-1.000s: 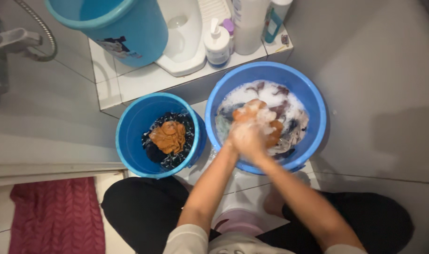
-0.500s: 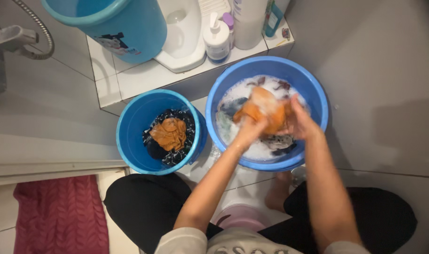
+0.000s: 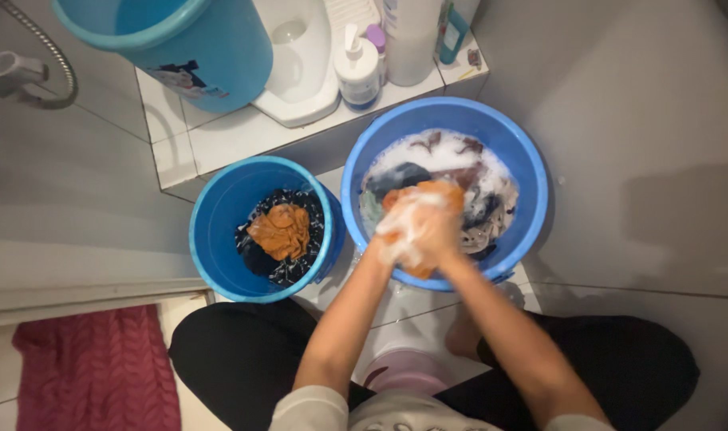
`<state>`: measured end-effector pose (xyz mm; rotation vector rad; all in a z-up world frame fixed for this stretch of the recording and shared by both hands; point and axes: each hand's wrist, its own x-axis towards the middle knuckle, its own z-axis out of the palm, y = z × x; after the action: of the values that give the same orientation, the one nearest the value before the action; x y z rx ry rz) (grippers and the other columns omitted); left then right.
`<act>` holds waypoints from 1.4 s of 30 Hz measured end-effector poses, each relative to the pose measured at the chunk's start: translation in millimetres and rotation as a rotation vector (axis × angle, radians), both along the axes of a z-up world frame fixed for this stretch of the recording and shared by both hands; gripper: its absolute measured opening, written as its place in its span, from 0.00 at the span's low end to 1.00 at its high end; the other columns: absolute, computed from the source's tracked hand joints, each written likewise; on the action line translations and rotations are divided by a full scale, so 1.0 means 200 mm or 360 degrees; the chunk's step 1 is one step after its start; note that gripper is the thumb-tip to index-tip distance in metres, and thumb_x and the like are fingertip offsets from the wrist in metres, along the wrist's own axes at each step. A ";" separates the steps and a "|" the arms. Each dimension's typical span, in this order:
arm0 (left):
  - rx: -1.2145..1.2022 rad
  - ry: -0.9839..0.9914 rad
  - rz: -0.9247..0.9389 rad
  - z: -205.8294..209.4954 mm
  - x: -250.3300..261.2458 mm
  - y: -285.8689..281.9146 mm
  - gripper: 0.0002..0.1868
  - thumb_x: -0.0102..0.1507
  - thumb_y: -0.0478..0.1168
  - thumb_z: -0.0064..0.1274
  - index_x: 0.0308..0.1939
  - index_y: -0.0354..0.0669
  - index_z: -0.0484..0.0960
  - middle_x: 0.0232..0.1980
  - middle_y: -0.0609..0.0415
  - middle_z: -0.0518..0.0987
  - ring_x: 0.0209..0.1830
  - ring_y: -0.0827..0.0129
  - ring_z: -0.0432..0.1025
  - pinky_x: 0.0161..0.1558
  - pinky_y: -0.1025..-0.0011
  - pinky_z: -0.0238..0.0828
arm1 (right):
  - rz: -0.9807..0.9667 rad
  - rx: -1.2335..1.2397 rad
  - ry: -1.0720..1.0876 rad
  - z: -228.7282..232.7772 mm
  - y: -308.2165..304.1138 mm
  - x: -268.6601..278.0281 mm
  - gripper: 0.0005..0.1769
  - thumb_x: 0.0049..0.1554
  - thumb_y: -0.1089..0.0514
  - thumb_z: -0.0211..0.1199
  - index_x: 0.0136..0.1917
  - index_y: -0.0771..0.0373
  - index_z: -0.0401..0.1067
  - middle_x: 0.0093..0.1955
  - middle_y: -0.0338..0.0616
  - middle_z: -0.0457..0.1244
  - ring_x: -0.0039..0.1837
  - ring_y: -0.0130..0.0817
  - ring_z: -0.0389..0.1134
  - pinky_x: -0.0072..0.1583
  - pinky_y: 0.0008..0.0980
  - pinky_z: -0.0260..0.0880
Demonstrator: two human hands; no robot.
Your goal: The person hand washes clothes in a blue basin filled with soapy water. They scrub and rinse various garments, including an orange cloth, a dark garment, and a light green item, then transfer them to a second blue basin.
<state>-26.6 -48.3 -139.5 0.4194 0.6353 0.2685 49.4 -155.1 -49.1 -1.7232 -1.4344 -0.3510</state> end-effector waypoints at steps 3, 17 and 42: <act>0.0137 0.0039 0.0054 -0.13 -0.04 -0.03 0.18 0.64 0.46 0.51 0.51 0.36 0.78 0.47 0.51 0.79 0.45 0.66 0.73 0.46 0.66 0.71 | -0.0240 -0.0621 0.1016 -0.05 0.00 0.01 0.17 0.53 0.45 0.62 0.49 0.58 0.78 0.49 0.51 0.70 0.53 0.54 0.72 0.60 0.47 0.73; 0.1285 -0.0002 0.0103 0.80 0.11 -0.03 0.09 0.63 0.31 0.49 0.43 0.31 0.84 0.38 0.54 0.82 0.37 0.71 0.76 0.38 0.72 0.74 | 0.0917 0.0193 0.2707 0.02 -0.13 0.51 0.25 0.63 0.44 0.55 0.65 0.61 0.72 0.66 0.44 0.66 0.70 0.38 0.66 0.71 0.37 0.68; 0.2786 0.1574 0.0103 0.28 -0.13 0.27 0.33 0.62 0.46 0.57 0.70 0.39 0.73 0.71 0.34 0.72 0.71 0.42 0.66 0.69 0.53 0.64 | 0.0180 -0.0327 0.1252 0.08 -0.05 0.70 0.27 0.64 0.69 0.47 0.75 0.59 0.65 0.74 0.48 0.61 0.74 0.40 0.62 0.71 0.34 0.60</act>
<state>-52.3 6.7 -82.9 2.3099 1.2701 0.6599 189.7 -165.3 -33.8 -1.6492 -0.9858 0.5107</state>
